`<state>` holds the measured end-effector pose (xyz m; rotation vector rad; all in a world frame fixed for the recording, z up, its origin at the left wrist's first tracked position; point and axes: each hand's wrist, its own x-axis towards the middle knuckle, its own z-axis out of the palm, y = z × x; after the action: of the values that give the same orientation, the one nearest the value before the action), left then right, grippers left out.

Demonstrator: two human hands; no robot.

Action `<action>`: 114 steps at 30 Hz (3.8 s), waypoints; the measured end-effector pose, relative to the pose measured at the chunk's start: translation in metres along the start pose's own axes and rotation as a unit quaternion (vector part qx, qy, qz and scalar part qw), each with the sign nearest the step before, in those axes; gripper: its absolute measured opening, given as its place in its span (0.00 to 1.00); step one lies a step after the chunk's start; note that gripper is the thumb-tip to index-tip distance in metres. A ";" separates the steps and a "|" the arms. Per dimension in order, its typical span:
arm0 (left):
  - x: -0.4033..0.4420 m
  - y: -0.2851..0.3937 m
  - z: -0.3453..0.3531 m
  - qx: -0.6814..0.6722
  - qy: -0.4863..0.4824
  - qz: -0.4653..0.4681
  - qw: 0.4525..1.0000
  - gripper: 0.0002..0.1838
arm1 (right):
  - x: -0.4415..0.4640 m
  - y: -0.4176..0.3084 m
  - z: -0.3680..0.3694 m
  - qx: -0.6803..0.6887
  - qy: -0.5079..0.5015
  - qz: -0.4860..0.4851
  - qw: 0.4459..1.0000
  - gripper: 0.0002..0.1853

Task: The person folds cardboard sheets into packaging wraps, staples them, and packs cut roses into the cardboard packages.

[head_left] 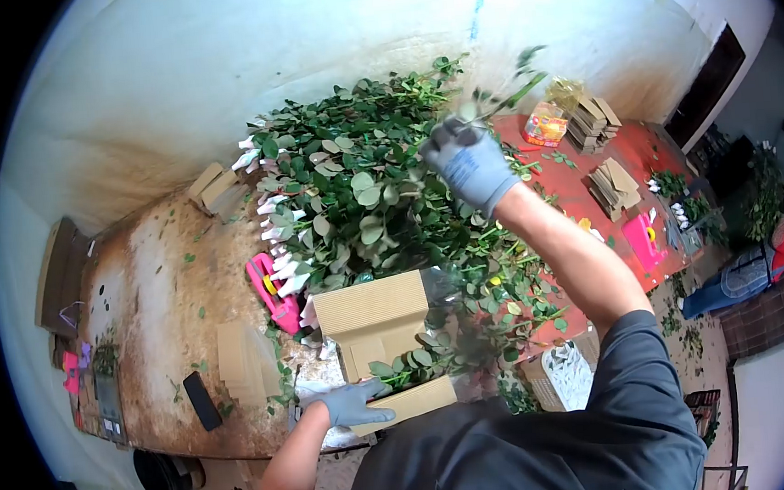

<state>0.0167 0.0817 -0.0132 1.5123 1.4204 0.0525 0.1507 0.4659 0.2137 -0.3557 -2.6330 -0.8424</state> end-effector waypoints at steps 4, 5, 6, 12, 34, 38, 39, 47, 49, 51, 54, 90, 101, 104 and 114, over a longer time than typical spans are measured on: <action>-0.002 0.007 -0.005 -0.015 -0.027 -0.044 0.999 0.52 | -0.014 0.021 -0.053 -0.037 0.120 0.048 0.991 0.13; 0.002 0.002 -0.002 -0.011 -0.029 -0.042 0.999 0.52 | -0.026 0.023 -0.059 -0.036 0.147 0.066 0.986 0.14; 0.004 -0.002 0.000 -0.009 -0.031 -0.040 0.999 0.52 | -0.038 0.025 -0.058 -0.011 0.149 0.081 0.985 0.18; -0.008 0.017 -0.011 0.003 -0.004 -0.020 1.000 0.49 | -0.153 -0.019 -0.012 0.288 -0.077 0.107 0.948 0.22; -0.010 0.028 -0.016 0.020 -0.010 -0.046 0.999 0.52 | -0.134 -0.288 0.073 0.385 -0.222 -0.103 0.890 0.16; -0.011 0.026 -0.013 -0.030 -0.002 -0.045 0.999 0.52 | -0.121 -0.298 0.081 0.402 -0.293 -0.131 0.858 0.20; -0.010 0.025 -0.011 -0.046 0.004 -0.036 0.998 0.52 | -0.121 -0.299 0.082 0.419 -0.312 -0.147 0.840 0.20; -0.011 0.001 -0.018 -0.108 0.074 0.021 0.991 0.41 | -0.134 -0.300 0.086 0.437 -0.366 -0.177 0.802 0.25; -0.006 -0.006 -0.026 -0.091 0.197 0.019 0.976 0.29 | -0.133 -0.298 0.085 0.443 -0.363 -0.173 0.801 0.25; -0.002 0.002 -0.030 -0.004 0.299 -0.075 0.951 0.23 | -0.138 -0.299 0.085 0.446 -0.360 -0.172 0.801 0.26; 0.011 -0.018 -0.021 0.152 0.245 -0.122 0.950 0.18 | -0.145 -0.307 0.096 0.469 -0.289 -0.140 0.823 0.18; 0.005 0.004 -0.014 0.130 0.057 -0.038 0.989 0.23 | 0.029 -0.185 0.105 0.356 -0.140 0.048 0.923 0.10; 0.004 0.007 -0.016 0.091 0.055 -0.062 0.992 0.25 | 0.031 -0.193 0.126 0.169 -0.330 -0.070 0.926 0.13; 0.010 -0.013 -0.004 0.108 0.060 -0.057 0.991 0.24 | 0.033 -0.176 0.108 0.160 -0.286 -0.080 0.941 0.12; 0.001 0.017 -0.019 0.079 0.054 -0.101 0.990 0.25 | 0.054 -0.041 -0.001 0.176 0.087 0.141 0.970 0.15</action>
<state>0.0171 0.0971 0.0066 1.5034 1.6916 -0.1061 0.0877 0.4403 0.2152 -0.5165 -2.4260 -0.2920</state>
